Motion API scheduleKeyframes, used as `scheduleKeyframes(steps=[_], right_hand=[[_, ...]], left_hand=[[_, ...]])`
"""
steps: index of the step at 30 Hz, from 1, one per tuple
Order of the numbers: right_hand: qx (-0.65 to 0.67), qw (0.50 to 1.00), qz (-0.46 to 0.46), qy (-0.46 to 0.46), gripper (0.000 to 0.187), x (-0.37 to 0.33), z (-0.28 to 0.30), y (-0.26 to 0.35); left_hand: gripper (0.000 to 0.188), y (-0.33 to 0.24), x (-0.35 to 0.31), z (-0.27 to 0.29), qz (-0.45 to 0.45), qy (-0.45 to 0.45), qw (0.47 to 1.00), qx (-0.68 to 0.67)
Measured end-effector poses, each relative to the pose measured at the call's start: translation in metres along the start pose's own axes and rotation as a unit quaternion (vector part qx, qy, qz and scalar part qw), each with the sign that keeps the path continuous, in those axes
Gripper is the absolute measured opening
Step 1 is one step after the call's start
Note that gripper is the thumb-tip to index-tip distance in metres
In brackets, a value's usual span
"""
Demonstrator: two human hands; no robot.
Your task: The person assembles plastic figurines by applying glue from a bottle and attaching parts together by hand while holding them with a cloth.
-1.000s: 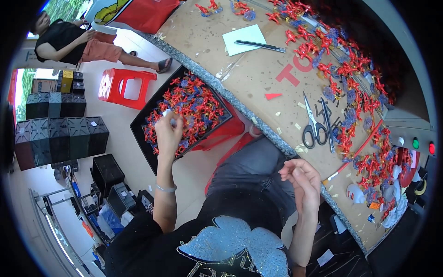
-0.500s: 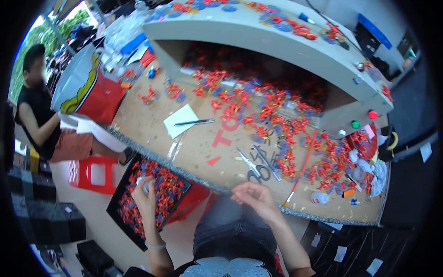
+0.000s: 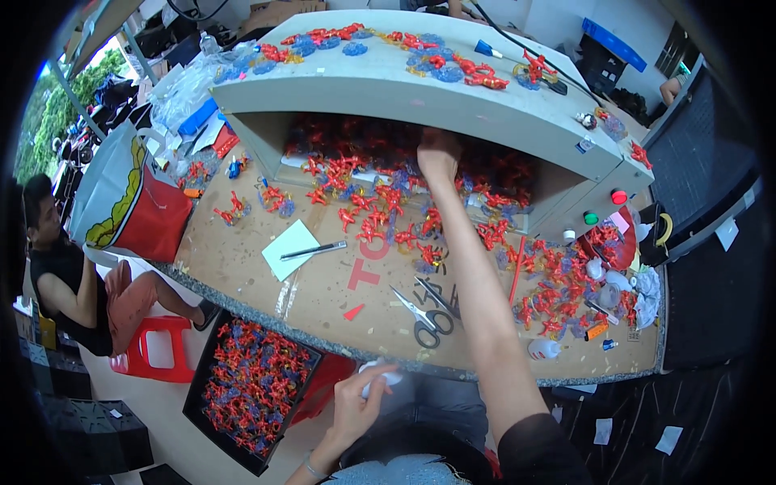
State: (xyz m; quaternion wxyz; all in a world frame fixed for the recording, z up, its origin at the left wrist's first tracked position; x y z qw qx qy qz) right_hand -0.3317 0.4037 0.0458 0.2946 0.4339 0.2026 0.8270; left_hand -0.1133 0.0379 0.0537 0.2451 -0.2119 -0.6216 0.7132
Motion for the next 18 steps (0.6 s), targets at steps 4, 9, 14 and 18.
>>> scheduleKeyframes(steps=[4, 9, 14, 18], right_hand=[[-0.136, 0.960, 0.180, -0.164, 0.029, 0.058, -0.047, -0.049], [-0.148, 0.985, 0.088, -0.007, 0.036, 0.073, -0.067, -0.037], [-0.136, 0.983, 0.057, -0.113, 0.042, 0.052, -0.051, 0.004], [0.286, 0.957, -0.055, -0.004, 0.033, -0.015, 0.019, 0.009]], left_hand=[[0.022, 0.005, 0.015, 0.000, 0.014, -0.004, 1.000, -0.015], [0.022, -0.005, 0.027, 0.016, 0.013, -0.034, 0.999, -0.012], [0.022, -0.012, 0.018, 0.037, 0.067, -0.075, 0.994, -0.046], [0.025, 0.022, 0.012, 0.034, 0.026, -0.104, 0.986, -0.128]])
Point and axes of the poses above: each hand's wrist, its own x-axis towards the middle knuckle, its own z-axis out of the back of the hand, y = z × x, the point moved 3 cm from there along x, towards the middle knuckle, and after that the axes turned 5 degrees about -x, right-handed, at the moved point
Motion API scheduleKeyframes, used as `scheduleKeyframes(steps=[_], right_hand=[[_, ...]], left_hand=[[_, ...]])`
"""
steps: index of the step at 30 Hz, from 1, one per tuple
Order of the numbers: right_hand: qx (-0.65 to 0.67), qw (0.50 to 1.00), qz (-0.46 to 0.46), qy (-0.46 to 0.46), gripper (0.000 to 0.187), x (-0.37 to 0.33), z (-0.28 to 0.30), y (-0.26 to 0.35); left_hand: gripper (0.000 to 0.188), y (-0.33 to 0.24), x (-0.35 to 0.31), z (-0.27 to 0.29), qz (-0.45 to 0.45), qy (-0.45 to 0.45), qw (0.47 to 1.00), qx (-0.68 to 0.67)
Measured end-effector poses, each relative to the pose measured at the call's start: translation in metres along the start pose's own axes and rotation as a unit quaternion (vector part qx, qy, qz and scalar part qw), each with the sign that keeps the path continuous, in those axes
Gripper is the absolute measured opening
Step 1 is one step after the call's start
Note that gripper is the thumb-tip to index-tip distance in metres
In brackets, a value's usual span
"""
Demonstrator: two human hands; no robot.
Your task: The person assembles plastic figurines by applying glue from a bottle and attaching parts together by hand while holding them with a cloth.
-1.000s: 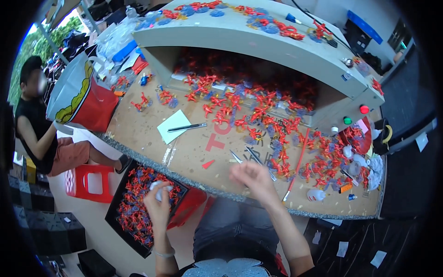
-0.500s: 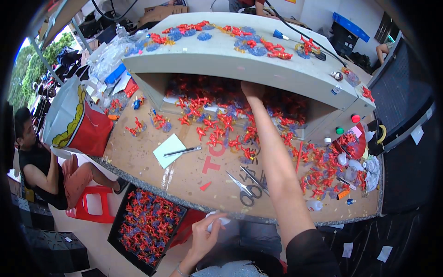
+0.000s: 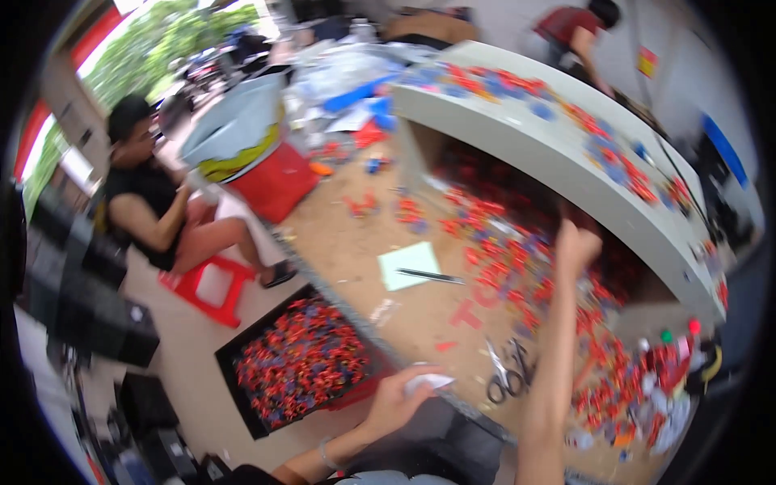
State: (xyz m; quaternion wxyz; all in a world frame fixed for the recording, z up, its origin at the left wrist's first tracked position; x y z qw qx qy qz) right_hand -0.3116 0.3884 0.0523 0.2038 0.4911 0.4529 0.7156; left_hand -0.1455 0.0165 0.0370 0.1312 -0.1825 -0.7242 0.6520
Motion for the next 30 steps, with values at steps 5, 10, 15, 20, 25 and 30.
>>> scheduleKeyframes(steps=[5, 10, 15, 20, 25, 30], right_hand=[[-0.099, 0.975, 0.105, 0.170, 0.011, -0.157, 0.085, 0.167], [-0.201, 0.900, 0.243, 0.302, 0.024, -0.215, 0.106, 0.204], [-0.056, 0.926, 0.109, 0.356, 0.020, -0.217, 0.124, 0.196], [0.008, 0.957, -0.141, 0.254, 0.014, -0.214, 0.165, 0.157], [0.075, 0.900, -0.251, 0.347, 0.018, -0.221, 0.164, 0.146], [0.078, 0.857, -0.328, 0.390, 0.014, -0.233, 0.159, 0.137]], left_hand=[[0.041, -0.025, 0.012, -0.020, 0.031, 0.038, 0.964, -0.261], [0.036, -0.031, 0.019, -0.031, 0.058, 0.057, 0.949, -0.306], [0.027, -0.023, 0.016, -0.036, 0.123, 0.044, 0.951, -0.279], [0.029, -0.023, 0.008, -0.055, 0.183, 0.086, 0.938, -0.283], [0.042, -0.013, -0.011, -0.068, 0.184, 0.120, 0.950, -0.221], [0.047, -0.009, -0.020, -0.070, 0.131, 0.101, 0.983, -0.078]])
Point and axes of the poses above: each hand's wrist, its own x-axis towards the middle knuckle, its own z-axis out of the back of the hand, y = z × x, the point moved 3 cm from there along x, towards the middle knuckle, and after that the axes turned 5 degrees about -x, right-handed, at the moved point
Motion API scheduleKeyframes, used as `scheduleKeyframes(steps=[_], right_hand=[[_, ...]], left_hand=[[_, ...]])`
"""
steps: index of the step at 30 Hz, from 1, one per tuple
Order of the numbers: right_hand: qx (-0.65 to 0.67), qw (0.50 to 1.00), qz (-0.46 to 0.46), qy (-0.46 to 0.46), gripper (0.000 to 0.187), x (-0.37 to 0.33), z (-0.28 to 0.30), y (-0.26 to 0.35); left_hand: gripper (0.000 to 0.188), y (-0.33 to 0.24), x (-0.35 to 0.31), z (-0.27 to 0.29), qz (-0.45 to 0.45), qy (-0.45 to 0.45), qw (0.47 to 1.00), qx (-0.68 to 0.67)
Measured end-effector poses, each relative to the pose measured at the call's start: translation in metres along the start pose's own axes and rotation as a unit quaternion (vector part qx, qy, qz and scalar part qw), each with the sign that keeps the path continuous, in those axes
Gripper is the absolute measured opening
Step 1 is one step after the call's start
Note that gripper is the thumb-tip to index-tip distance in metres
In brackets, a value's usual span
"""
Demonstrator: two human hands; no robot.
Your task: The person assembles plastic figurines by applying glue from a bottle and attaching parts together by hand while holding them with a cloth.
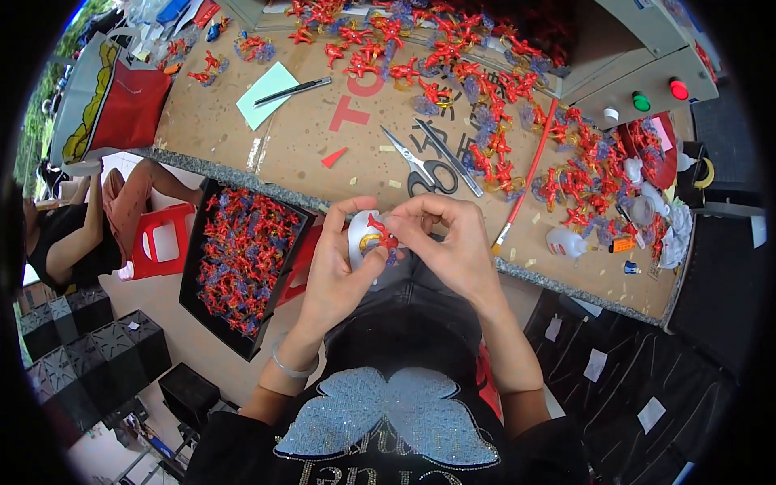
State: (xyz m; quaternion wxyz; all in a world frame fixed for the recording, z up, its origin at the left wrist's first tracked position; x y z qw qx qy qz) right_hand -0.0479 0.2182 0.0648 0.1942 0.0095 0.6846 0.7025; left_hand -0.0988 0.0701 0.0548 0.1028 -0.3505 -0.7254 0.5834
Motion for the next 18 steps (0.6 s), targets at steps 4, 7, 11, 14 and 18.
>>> scheduleKeyframes(steps=[4, 7, 11, 14, 18], right_hand=[[0.120, 0.991, -0.062, 0.012, 0.013, 0.004, 0.002, -0.005], [0.104, 0.990, -0.093, 0.022, 0.013, 0.006, 0.003, -0.007], [0.163, 0.980, -0.110, 0.034, 0.013, 0.008, 0.000, -0.012], [0.148, 0.985, -0.079, 0.026, 0.014, 0.007, 0.000, -0.011], [0.105, 0.994, -0.033, 0.023, 0.019, 0.005, -0.002, -0.003]], left_hand=[[0.049, -0.001, -0.003, 0.002, -0.005, -0.003, 0.999, 0.032], [0.049, -0.004, -0.004, 0.001, -0.014, -0.006, 1.000, 0.026], [0.050, -0.006, -0.005, 0.002, -0.055, -0.013, 0.998, 0.034], [0.045, -0.019, -0.007, 0.001, -0.047, -0.007, 0.991, 0.128], [0.043, -0.024, -0.007, 0.004, -0.063, -0.031, 0.978, 0.199]])
Point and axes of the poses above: each hand's wrist, its own x-axis towards the middle knuckle, its own z-axis out of the back of the hand, y = z × x, the point moved 3 cm from there along x, towards the middle knuckle, and after that the axes turned 5 degrees about -x, right-handed, at the moved point
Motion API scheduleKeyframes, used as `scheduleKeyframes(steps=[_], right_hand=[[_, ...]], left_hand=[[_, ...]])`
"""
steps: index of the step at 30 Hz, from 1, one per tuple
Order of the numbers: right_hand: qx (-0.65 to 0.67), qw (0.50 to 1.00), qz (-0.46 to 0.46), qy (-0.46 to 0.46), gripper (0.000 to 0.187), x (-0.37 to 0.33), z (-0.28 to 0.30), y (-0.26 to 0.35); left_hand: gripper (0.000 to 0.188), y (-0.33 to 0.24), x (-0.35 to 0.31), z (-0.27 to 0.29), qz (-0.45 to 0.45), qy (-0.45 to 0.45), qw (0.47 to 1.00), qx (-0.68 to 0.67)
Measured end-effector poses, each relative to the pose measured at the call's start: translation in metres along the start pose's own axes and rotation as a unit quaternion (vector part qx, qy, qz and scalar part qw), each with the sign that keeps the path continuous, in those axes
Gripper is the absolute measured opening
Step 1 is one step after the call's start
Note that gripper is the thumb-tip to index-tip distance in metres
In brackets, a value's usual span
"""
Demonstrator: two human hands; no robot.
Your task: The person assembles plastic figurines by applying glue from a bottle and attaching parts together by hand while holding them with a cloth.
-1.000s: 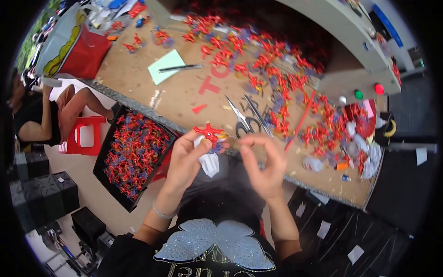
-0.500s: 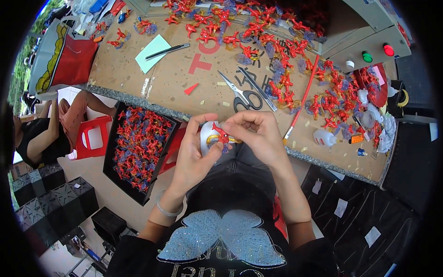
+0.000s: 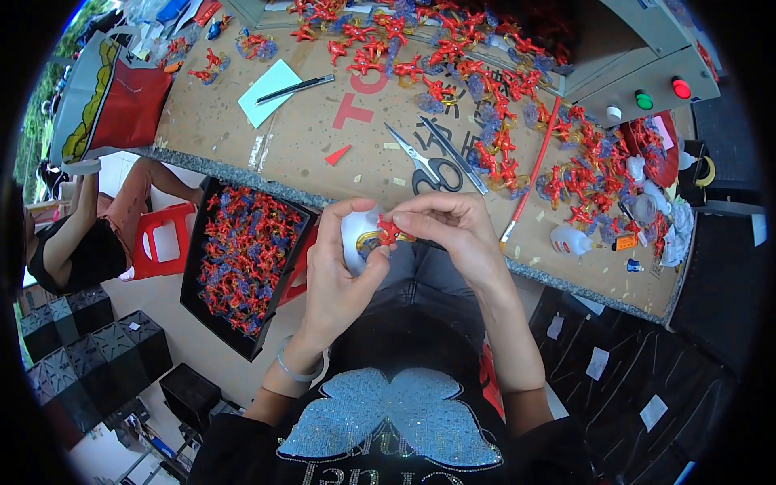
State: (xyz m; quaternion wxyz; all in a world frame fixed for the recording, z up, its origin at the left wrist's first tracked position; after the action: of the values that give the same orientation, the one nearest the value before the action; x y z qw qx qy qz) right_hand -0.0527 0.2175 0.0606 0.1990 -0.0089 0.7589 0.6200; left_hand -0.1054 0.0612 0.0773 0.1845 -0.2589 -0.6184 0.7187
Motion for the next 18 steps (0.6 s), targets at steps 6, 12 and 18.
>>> scheduleKeyframes(steps=[6, 12, 18], right_hand=[[-0.004, 1.000, 0.018, -0.022, 0.024, 0.001, 0.003, 0.003], [-0.008, 1.000, 0.021, -0.015, 0.025, -0.003, 0.004, 0.005], [-0.009, 0.999, 0.032, -0.002, 0.023, -0.011, 0.002, 0.004]], left_hand=[[0.041, 0.013, 0.002, -0.001, 0.002, 0.028, 0.990, -0.137], [0.045, 0.009, 0.002, 0.000, 0.045, 0.038, 0.976, -0.211], [0.041, 0.008, 0.004, 0.000, 0.011, 0.020, 0.981, -0.192]])
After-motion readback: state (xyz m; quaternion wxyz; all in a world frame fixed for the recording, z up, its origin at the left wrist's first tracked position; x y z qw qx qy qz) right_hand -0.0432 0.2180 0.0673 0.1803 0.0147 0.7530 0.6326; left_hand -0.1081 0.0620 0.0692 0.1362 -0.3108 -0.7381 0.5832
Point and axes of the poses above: each hand's wrist, its own x-axis towards the middle knuckle, its own z-axis out of the back of the hand, y = z × x, the point moved 3 cm from there along x, towards the middle knuckle, and after that the axes turned 5 degrees about -x, right-handed, at the moved point
